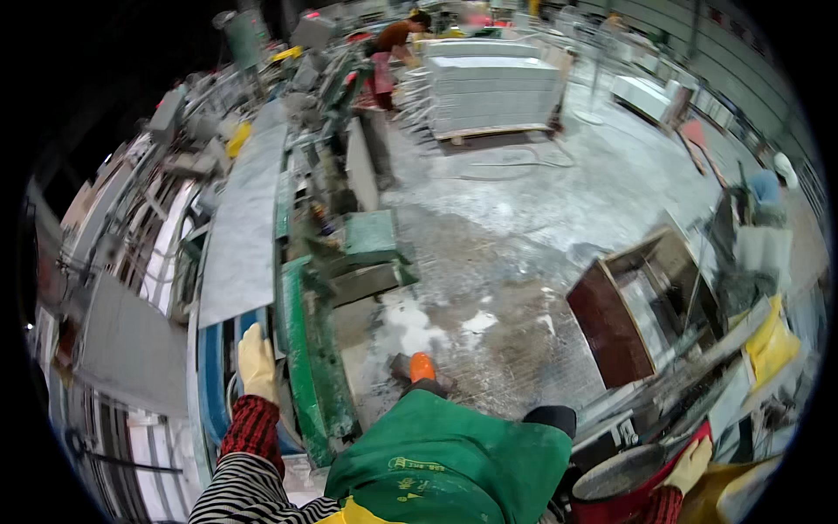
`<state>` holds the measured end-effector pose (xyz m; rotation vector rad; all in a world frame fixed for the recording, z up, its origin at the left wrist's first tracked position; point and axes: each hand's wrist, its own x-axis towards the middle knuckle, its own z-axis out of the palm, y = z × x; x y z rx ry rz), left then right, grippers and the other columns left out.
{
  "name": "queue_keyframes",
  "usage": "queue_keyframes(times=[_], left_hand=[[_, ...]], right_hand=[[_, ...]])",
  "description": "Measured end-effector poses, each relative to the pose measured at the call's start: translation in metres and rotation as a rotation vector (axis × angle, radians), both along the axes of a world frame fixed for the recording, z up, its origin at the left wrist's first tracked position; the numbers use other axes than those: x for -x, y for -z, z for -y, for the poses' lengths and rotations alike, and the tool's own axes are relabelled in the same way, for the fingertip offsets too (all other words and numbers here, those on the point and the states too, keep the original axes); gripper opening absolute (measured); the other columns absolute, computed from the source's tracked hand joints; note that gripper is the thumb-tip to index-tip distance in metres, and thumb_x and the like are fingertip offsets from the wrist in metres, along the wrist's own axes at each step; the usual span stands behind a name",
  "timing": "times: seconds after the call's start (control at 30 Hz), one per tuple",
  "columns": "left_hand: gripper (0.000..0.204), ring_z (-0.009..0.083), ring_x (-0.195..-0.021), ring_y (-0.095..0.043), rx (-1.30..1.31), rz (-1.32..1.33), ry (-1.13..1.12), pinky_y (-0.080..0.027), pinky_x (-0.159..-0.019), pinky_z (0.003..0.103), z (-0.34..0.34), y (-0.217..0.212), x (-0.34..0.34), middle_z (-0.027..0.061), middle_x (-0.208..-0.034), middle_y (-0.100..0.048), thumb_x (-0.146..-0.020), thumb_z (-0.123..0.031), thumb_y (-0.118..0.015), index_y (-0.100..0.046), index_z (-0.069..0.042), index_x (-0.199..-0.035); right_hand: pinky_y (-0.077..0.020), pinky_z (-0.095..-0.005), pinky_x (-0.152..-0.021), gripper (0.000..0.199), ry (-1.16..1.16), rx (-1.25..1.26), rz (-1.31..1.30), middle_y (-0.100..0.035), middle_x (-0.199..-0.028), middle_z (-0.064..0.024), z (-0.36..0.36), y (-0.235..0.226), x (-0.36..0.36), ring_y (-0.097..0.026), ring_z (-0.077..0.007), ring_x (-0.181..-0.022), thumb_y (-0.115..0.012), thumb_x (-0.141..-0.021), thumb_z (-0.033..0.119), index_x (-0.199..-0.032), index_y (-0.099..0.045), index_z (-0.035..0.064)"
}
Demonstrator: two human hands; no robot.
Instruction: The person repeatedly picks up rectangular stone tiles from a conveyor belt and rubs their edges against a rotating polishing wheel. The person handles the tiles one at a time, moving them between the conveyor and the polishing machine in a continuous loop.
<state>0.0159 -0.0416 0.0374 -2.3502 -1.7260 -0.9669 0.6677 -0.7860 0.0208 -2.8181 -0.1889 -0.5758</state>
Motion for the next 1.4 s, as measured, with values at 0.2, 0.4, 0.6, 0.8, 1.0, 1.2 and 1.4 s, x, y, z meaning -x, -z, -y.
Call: queue_keyframes(times=[0.2,0.4,0.6,0.8,1.0,1.2,1.4], left_hand=[[0.028,0.0413,-0.105,-0.060,0.221,0.402,0.149,-0.046,-0.094,0.046,0.021,-0.025,-0.031,0.0239,-0.111,-0.065,-0.100,-0.012,-0.048,-0.059,0.008,-0.117],[0.043,0.0338,-0.132,-0.055,0.327,-0.194,-0.049,-0.040,-0.114,0.040,0.053,-0.043,-0.021,0.0237,-0.141,-0.060,-0.110,-0.020,-0.042,-0.054,0.006,-0.141],[0.045,0.0333,-0.135,-0.056,0.263,-0.433,-0.059,-0.041,-0.117,0.039,0.041,-0.041,-0.038,0.0239,-0.143,-0.061,-0.111,-0.024,-0.043,-0.055,0.006,-0.143],[0.045,0.0328,-0.134,-0.057,0.216,-0.486,-0.052,-0.042,-0.115,0.039,0.030,-0.038,-0.046,0.0234,-0.142,-0.062,-0.111,-0.024,-0.043,-0.055,0.006,-0.142],[0.044,0.0324,-0.132,-0.058,0.183,-0.530,-0.033,-0.043,-0.114,0.039,0.021,-0.037,-0.046,0.0230,-0.141,-0.062,-0.111,-0.024,-0.044,-0.056,0.006,-0.142],[0.044,0.0319,-0.131,-0.059,0.160,-0.540,-0.046,-0.044,-0.113,0.038,0.018,-0.036,-0.042,0.0226,-0.139,-0.063,-0.111,-0.024,-0.045,-0.056,0.006,-0.141],[0.043,0.0314,-0.130,-0.059,0.133,-0.547,-0.042,-0.046,-0.111,0.038,0.014,-0.035,-0.045,0.0222,-0.138,-0.064,-0.111,-0.024,-0.046,-0.056,0.006,-0.140]], right_hand=[[-0.0455,-0.0497,-0.105,0.033,0.059,-0.052,0.041,-0.064,-0.125,-0.0208,-0.063,-0.046,0.046,-0.057,-0.0409,-0.121,-0.051,-0.102,0.022,-0.124,-0.066,0.0011],[-0.0477,-0.0479,-0.099,0.025,-0.003,0.168,0.359,-0.066,-0.118,-0.0176,-0.067,-0.038,0.039,-0.061,-0.0360,-0.114,-0.063,-0.095,0.020,-0.115,-0.066,0.0064],[-0.0552,-0.0523,-0.083,0.020,0.092,0.127,0.046,-0.072,-0.099,-0.0188,-0.067,-0.064,0.045,-0.070,-0.0411,-0.093,-0.060,-0.099,0.024,-0.111,-0.064,0.0083],[-0.0558,-0.0543,-0.075,0.022,0.400,0.126,-0.004,-0.073,-0.084,-0.0181,-0.086,-0.067,0.031,-0.072,-0.0399,-0.083,-0.057,-0.103,0.032,-0.103,-0.062,0.0110],[-0.0548,-0.0541,-0.068,0.019,0.365,0.151,0.110,-0.071,-0.078,-0.0179,-0.088,-0.071,0.034,-0.071,-0.0412,-0.075,-0.062,-0.099,0.029,-0.103,-0.062,0.0105],[-0.0521,-0.0478,-0.094,0.041,0.192,0.112,0.224,-0.064,-0.119,-0.0192,-0.081,-0.065,0.036,-0.063,-0.0365,-0.112,-0.065,-0.097,0.026,-0.133,-0.057,0.0083],[-0.0447,-0.0439,-0.111,0.053,0.169,0.116,0.141,-0.052,-0.137,-0.0200,-0.076,-0.051,0.040,-0.053,-0.0369,-0.130,-0.065,-0.097,0.025,-0.145,-0.050,0.0068]])
